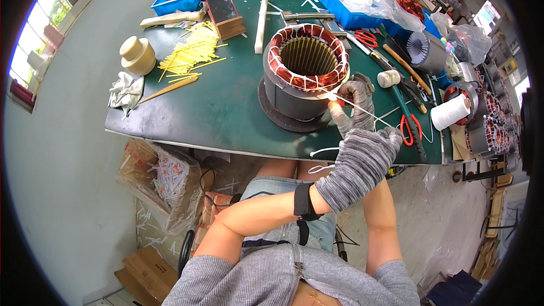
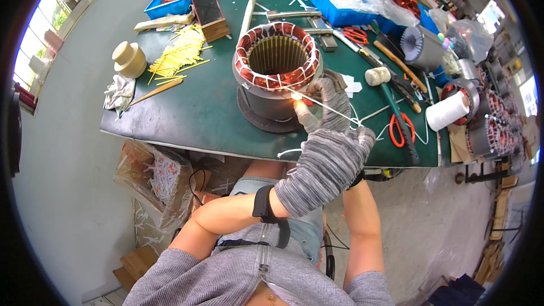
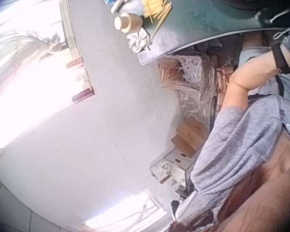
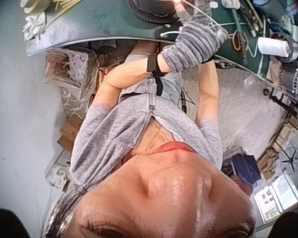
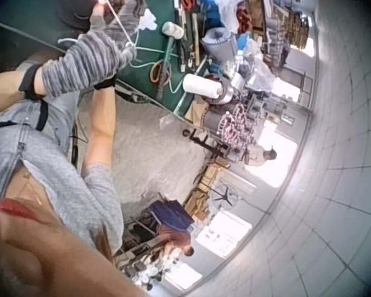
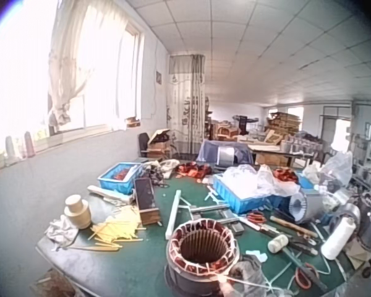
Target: Tying and shaping the windings of a motor stator using a hammer and screwdriver.
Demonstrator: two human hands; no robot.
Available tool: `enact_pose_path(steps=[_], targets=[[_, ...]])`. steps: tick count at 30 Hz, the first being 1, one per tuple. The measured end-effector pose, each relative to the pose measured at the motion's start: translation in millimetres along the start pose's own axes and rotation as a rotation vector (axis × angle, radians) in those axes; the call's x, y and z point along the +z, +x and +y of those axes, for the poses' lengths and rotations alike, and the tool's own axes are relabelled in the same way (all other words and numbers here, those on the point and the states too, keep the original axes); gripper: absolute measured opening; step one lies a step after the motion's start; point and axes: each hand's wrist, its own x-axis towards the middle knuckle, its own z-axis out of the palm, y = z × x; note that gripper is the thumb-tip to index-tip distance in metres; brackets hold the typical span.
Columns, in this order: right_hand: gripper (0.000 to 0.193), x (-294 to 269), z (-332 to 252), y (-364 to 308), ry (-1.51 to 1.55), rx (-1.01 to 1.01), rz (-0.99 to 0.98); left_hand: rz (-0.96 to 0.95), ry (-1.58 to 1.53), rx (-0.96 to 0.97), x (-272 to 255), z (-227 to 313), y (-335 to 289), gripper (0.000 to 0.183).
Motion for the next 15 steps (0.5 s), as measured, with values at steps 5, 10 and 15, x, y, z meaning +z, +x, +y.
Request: enact_pose_path(steps=[5, 10, 15], targets=[[0.026, 3.4, -2.0, -0.4, 0.124, 0.070, -0.012, 0.021, -0.093, 0.078, -0.9, 7.5, -10.5, 0.012], [0.029, 1.2, -2.6, 3.2, 0.015, 0.000, 0.020, 0.063, -0.170, 0.131, -6.7, 20.8, -31.0, 0.022], [0.029, 5.0, -8.7, 5.9, 0.114, 0.025, 0.041, 0.245, -0.310, 0.149, -25.0, -54.4, -74.0, 0.035]])
